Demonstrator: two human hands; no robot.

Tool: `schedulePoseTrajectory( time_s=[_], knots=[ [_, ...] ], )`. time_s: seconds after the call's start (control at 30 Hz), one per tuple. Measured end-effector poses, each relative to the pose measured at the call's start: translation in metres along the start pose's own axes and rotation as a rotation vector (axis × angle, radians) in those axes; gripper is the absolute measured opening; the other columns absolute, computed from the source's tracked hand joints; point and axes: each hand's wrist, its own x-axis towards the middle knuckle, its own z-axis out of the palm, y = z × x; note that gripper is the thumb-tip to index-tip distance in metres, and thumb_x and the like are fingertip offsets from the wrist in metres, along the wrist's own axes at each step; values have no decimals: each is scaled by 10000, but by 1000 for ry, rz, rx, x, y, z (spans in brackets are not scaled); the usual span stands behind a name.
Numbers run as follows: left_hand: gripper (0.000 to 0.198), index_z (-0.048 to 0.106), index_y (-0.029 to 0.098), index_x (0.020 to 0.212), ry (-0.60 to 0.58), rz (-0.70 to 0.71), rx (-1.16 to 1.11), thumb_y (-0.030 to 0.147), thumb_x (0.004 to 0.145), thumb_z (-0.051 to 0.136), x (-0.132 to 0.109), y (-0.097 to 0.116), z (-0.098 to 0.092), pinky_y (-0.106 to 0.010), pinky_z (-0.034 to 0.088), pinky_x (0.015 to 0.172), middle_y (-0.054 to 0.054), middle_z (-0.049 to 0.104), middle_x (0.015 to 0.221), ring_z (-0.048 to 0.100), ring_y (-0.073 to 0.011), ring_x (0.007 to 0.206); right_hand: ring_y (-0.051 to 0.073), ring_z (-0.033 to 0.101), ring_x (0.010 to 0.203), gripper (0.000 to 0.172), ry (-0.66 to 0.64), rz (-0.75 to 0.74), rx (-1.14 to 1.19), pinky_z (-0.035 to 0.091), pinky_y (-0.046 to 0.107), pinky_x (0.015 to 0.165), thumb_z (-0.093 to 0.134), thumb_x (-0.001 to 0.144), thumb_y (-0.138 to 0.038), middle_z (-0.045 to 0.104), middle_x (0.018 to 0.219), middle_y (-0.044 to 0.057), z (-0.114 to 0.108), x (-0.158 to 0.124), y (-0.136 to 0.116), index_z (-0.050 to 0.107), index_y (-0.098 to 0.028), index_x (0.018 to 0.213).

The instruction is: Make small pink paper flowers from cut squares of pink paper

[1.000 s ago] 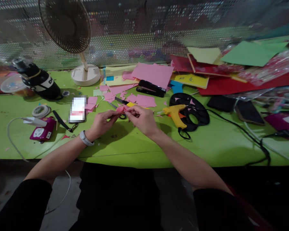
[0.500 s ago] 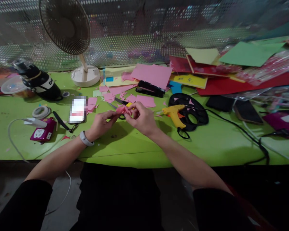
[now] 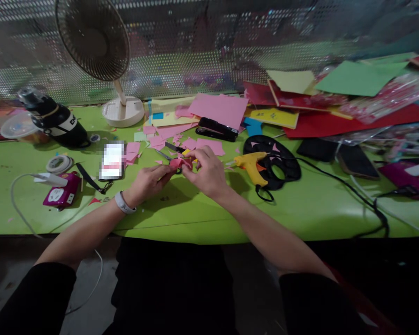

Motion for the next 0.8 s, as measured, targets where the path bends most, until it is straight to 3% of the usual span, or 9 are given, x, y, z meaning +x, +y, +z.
schedulePoseTrajectory(
  time_s=[0.4,0.53,0.63,0.8],
  knots=[
    [281,715,210,1125,-70,59,21,316,1026,475,0,-2,-4,-264,529,647,-93,777,976,679,-139,700,137,518,611,116,-24,-9,63,485,320,562,684,832,-267,664,946,76,-3,1,-1,681,-216,937],
    [280,684,187,1197,26,62,48,300,1037,484,3,-8,-8,-267,561,674,-108,778,1044,725,-156,784,145,540,633,153,-50,-13,116,506,323,579,696,836,-300,680,975,74,-11,6,-1,685,-227,969],
    [272,667,186,1234,117,120,67,280,1034,508,5,-15,-8,-264,594,732,-105,769,1130,746,-158,887,169,591,707,161,2,-1,120,534,338,634,660,843,-301,692,995,79,-13,9,4,684,-225,983],
    [304,642,182,1292,172,233,137,191,1018,510,5,-21,-6,-274,630,820,-101,747,1223,747,-165,1024,175,634,725,192,-60,157,202,535,329,641,625,848,-320,727,958,77,-4,11,15,691,-203,986]
  ],
)
